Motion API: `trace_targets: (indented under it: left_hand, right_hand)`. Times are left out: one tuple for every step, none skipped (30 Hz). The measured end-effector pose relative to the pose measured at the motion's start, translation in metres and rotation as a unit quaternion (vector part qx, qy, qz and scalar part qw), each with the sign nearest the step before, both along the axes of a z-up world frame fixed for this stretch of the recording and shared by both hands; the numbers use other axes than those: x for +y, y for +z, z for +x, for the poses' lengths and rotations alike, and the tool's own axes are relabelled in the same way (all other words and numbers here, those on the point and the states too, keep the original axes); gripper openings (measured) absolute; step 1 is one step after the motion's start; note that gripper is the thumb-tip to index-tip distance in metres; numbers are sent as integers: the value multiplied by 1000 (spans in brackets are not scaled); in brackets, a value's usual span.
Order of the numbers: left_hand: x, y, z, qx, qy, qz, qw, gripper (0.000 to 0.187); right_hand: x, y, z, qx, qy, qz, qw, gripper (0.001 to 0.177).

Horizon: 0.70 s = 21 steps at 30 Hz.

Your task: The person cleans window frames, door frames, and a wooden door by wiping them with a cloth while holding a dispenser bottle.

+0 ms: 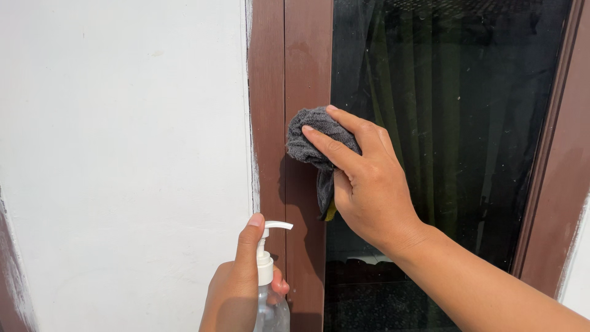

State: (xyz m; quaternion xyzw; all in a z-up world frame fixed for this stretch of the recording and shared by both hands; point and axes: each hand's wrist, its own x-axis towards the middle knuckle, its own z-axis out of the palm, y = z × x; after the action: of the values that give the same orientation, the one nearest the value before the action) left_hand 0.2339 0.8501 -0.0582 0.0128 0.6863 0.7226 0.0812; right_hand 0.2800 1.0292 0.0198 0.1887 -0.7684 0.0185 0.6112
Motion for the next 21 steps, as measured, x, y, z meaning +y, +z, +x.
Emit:
trace_targets:
  left_hand:
    - [1, 3, 3, 7, 4, -14, 1000, 93]
    - [1, 5, 5, 15, 8, -28, 999, 92]
    - [0, 6, 7, 10, 9, -29, 999, 92]
    - [-1, 7, 10, 20, 0, -31, 999, 91]
    - [-3, 8, 11, 32, -8, -32, 999, 90]
    - [-4, 7, 14, 30, -5, -32, 999, 90]
    - [-6, 7, 15, 36, -10, -27, 999, 90]
    - [-7, 7, 16, 41, -15, -22, 999, 89]
    - [-10, 7, 16, 42, -16, -23, 999, 89]
    - [-13, 7, 15, 40, -15, -21, 999, 91]
    - [-14, 8, 15, 38, -19, -25, 999, 93]
    - [-13, 8, 15, 38, -26, -34, 998, 93]
    - [-11, 8, 16, 36, -21, -31, 999, 92]
    - [-9, 7, 17, 34, -17, -29, 999, 91]
    - [-6, 5, 19, 31, -19, -29, 999, 91]
    - [-4, 4, 21, 49, -33, -31, 998, 92]
    - [-1, 2, 24, 69, -45, -32, 996, 92]
    - [4, -1, 28, 66, -46, -32, 996, 92]
    - [11, -3, 32, 67, -41, -40, 996, 92]
    - [19, -5, 37, 68, -36, -48, 996, 91]
    - [27, -7, 41, 68, -39, -49, 996, 91]
  right_hand:
    - [-3, 24, -3, 24, -10, 6, 1000, 57]
    - [-6, 41, -7, 47, -20, 11, 999, 59]
    - [-10, 49, -14, 42, -18, 10, 999, 59]
    - [-14, 53, -22, 7, -37, 33, 999, 61]
    - [-17, 53, -29, -26, -56, 57, 996, 64]
    - [-17, 44, -33, -28, -53, 57, 997, 64]
    - [-18, 28, -34, -34, -83, 59, 994, 67]
    - [-19, 10, -35, -40, -113, 60, 991, 69]
    - [-19, -8, -33, -42, -107, 75, 991, 68]
    - [-18, -26, -31, -44, -102, 90, 990, 66]
    - [-16, -46, -27, -45, -108, 82, 990, 66]
    - [-14, -61, -24, -53, -87, 107, 989, 69]
    - [-10, -73, -23, -62, -65, 133, 987, 72]
    - [-5, -83, -19, -63, -70, 126, 988, 72]
    - [0, -93, -14, -152, -112, 148, 971, 74]
    - [4, -101, -10, -239, -155, 167, 944, 79]
    - [10, -108, -5, -242, -155, 168, 943, 79]
    - [18, -114, 2, -305, -124, 164, 930, 67]
    - [25, -118, 8, -365, -92, 159, 912, 57]
    - [31, -123, 16, -366, -94, 158, 912, 57]
    - [39, -127, 28, -430, -55, 117, 894, 49]
